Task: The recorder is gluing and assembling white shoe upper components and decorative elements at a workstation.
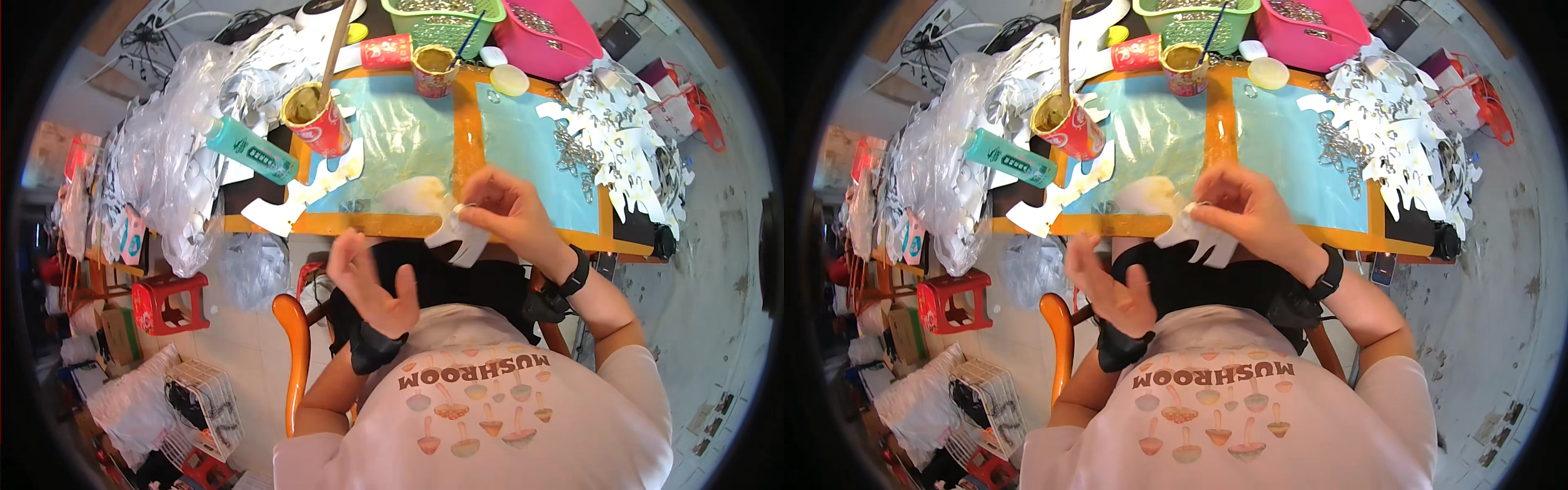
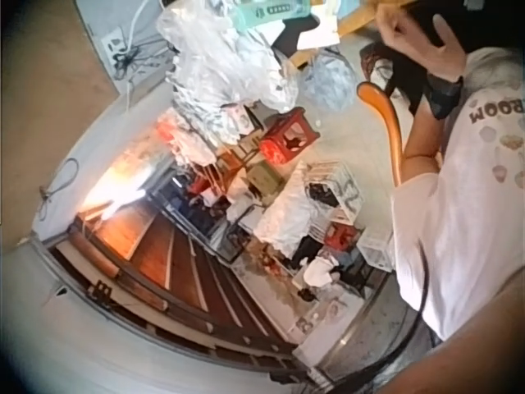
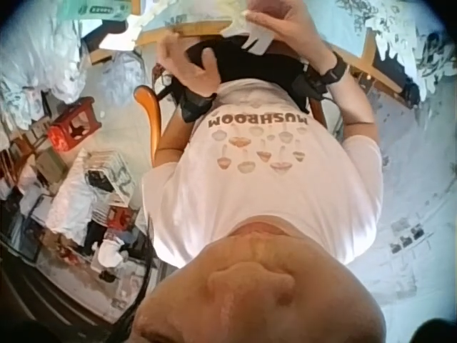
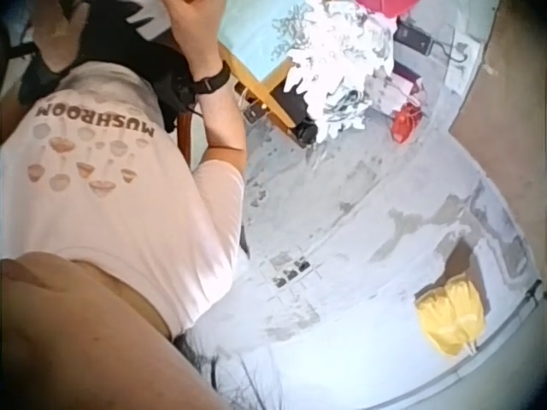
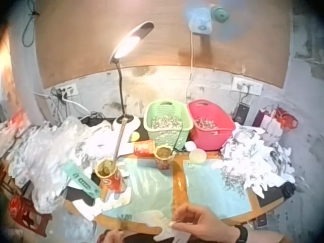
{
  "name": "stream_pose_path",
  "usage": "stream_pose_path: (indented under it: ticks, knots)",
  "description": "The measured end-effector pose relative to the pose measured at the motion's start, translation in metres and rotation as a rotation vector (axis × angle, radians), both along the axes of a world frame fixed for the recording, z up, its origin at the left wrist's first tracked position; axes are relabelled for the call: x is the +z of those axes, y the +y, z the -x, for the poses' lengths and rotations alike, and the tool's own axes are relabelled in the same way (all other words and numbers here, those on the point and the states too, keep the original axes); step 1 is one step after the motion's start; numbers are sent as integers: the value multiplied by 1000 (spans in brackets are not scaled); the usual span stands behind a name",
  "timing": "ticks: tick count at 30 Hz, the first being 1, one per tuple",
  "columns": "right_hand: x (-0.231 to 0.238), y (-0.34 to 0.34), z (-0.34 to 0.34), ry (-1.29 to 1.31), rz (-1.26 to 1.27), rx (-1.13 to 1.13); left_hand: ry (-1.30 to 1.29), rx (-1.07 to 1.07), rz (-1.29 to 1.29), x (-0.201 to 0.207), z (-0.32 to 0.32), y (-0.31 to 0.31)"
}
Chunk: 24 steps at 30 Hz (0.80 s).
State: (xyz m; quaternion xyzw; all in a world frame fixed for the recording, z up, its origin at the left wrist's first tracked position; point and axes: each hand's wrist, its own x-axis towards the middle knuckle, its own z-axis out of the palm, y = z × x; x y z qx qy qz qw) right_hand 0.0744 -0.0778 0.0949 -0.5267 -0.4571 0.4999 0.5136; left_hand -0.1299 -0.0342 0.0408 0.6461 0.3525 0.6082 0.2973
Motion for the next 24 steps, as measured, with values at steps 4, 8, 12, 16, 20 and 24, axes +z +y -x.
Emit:
stream_pose_path:
  ticks: [4,8,12,16,20,24]
  knots:
    - [12,-17,4,104,-27,-170,142,-499,297,29,-6,10]
    - [18,-29,14,231,12,-152,66,-643,535,34,-28,0]
    - [27,-30,-1,320,-18,-129,-24,-744,510,46,-26,6]
    - [20,-27,5,-71,-37,-36,52,-894,484,53,-25,9]
    - [22,-27,10,120,-47,-10,126,-988,490,55,-20,11]
    - [26,-27,12,245,120,-39,100,-992,327,49,-20,11]
